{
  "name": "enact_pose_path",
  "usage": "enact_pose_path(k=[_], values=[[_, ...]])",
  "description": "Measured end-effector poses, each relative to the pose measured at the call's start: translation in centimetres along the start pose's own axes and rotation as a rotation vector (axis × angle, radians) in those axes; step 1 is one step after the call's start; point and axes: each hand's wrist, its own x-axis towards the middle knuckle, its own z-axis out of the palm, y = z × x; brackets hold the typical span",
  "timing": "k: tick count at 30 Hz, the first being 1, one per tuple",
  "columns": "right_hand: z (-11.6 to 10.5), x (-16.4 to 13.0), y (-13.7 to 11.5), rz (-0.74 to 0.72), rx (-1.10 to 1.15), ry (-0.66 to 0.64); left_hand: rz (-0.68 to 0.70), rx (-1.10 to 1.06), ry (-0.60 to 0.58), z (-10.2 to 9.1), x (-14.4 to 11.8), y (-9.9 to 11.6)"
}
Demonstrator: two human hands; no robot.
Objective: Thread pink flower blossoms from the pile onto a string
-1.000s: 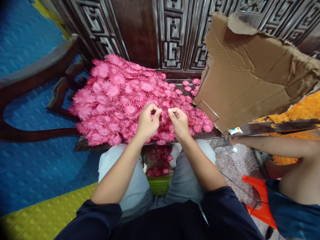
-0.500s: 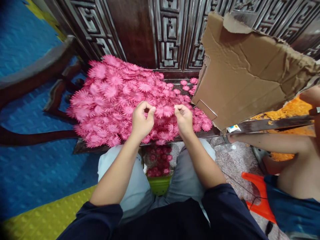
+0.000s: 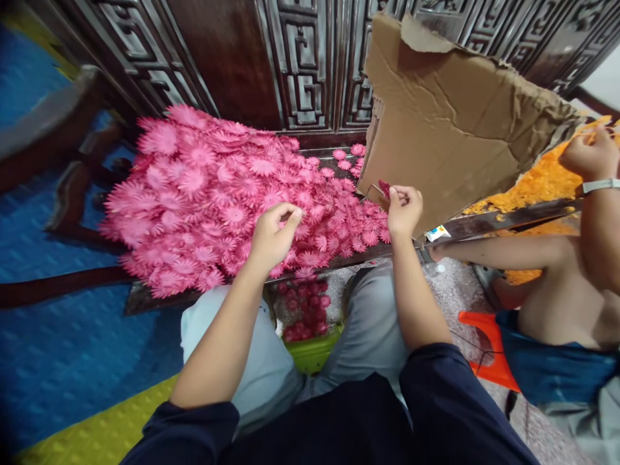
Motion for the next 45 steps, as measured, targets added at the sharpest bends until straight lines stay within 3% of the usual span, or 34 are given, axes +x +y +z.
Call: enact_pose_path(k=[4, 10, 12, 17, 23, 33, 45], values=[[-1.0, 0.0, 2.1, -0.051, -0.213, -0.068, -0.024, -0.028, 0.109, -0.2, 0.3, -0.4], [-0.1, -1.7, 5.1, -0.051, -0.49, -0.526, -0.039, -0.055, 0.134, 0.1, 0.2, -0.6], [0.2, -2.3, 5.6, -0.035, -0.576, -0.599, -0.044, -0.057, 0.139, 0.2, 0.2, -0.7], [1.0, -3.5, 4.6, -0.087, -0.674, -0.671, -0.052, -0.038, 0.155, 0.4, 0.2, -0.7], [3.0, -4.9, 3.0, -0.31, -0.606, -0.869, -0.059, -0.008, 0.141, 0.4, 0.2, -0.5], [3.3, -2.6, 6.1, -0.217, -0.792, -0.932, -0.039, 0.015, 0.137, 0.2, 0.4, -0.8], [2.9, -0.7, 8.6, -0.138, -0.739, -0.801, -0.056, 0.026, 0.142, 0.1, 0.5, -1.0]])
